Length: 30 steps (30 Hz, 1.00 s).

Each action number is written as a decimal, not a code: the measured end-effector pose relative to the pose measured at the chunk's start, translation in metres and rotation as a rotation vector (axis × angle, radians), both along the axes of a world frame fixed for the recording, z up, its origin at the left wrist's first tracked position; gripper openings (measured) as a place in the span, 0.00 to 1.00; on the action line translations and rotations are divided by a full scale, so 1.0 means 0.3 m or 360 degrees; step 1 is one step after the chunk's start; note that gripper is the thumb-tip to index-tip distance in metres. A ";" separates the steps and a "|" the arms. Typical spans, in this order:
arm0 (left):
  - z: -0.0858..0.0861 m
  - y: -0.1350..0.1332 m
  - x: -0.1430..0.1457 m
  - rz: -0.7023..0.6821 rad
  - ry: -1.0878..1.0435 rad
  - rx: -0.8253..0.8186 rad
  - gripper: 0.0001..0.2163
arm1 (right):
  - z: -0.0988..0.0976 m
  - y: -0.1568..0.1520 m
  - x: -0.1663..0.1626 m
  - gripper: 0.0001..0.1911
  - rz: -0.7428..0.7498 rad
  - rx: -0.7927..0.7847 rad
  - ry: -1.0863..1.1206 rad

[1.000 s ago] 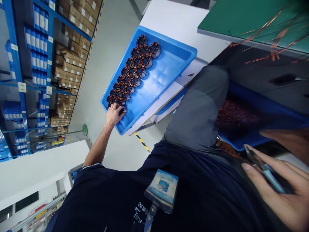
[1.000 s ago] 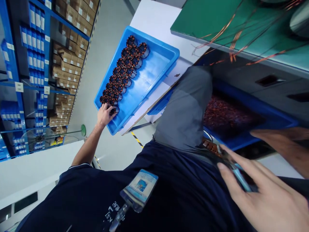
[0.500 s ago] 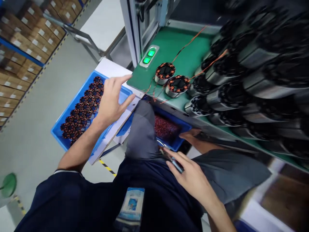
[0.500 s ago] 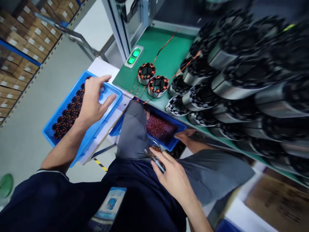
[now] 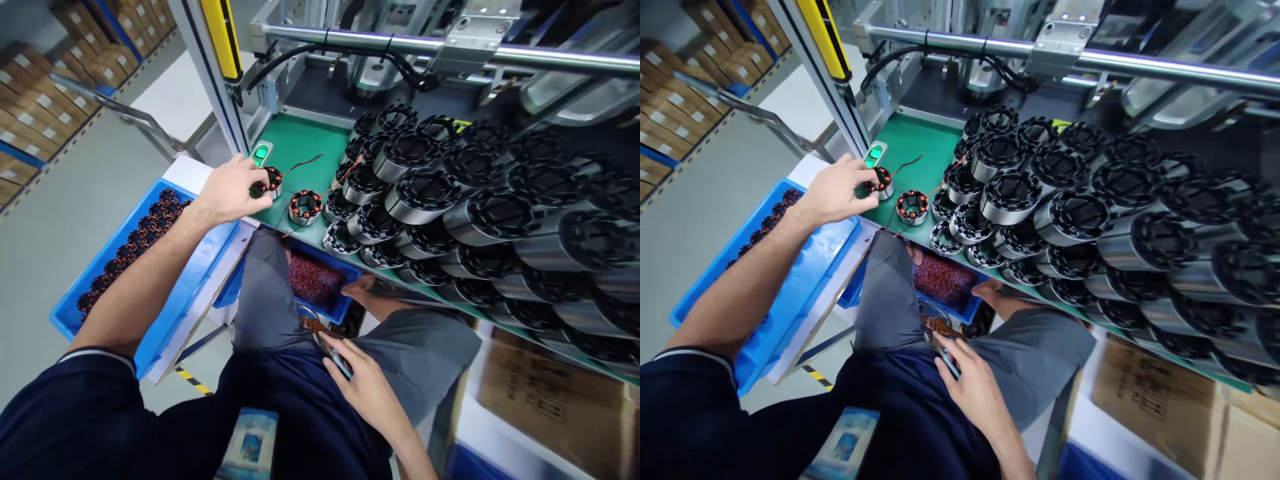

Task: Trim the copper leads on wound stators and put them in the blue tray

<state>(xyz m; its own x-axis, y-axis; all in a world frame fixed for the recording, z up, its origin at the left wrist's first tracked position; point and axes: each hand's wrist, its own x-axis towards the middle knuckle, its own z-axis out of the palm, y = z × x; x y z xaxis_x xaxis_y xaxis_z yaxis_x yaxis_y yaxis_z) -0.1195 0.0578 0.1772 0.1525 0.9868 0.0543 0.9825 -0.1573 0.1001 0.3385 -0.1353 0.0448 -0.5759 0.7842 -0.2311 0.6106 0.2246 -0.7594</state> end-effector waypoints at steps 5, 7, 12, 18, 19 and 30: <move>-0.019 0.025 0.013 0.0159 -0.0233 0.0278 0.25 | 0.050 0.041 -0.025 0.26 0.0116 -0.0067 0.0054; 0.004 -0.020 0.007 0.0168 -0.0607 0.0509 0.28 | 0.074 0.067 -0.027 0.25 0.0080 -0.0107 0.0135; 0.065 -0.312 0.133 -0.0243 -0.1705 0.0390 0.36 | 0.138 0.104 -0.044 0.17 -0.0348 -0.0018 0.0539; -0.066 -0.598 0.430 -0.0225 -0.1771 -0.0128 0.36 | 0.299 0.160 -0.153 0.14 -0.0749 0.0328 0.0936; -0.096 -0.609 0.463 -0.0248 -0.1709 -0.0141 0.36 | 0.318 0.178 -0.172 0.16 -0.0719 0.0399 0.0994; -0.183 -0.626 0.598 -0.0271 -0.1659 -0.0107 0.30 | 0.261 0.170 -0.207 0.02 -0.0836 0.0497 0.1187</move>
<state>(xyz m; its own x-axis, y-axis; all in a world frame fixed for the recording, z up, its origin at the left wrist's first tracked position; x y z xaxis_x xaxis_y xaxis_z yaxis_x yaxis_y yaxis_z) 0.0600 -0.1300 0.1223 0.1985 0.9626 0.1842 0.3715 -0.2478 0.8948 0.2764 -0.0844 0.1231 -0.0481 0.9478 0.3152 0.0752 0.3181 -0.9451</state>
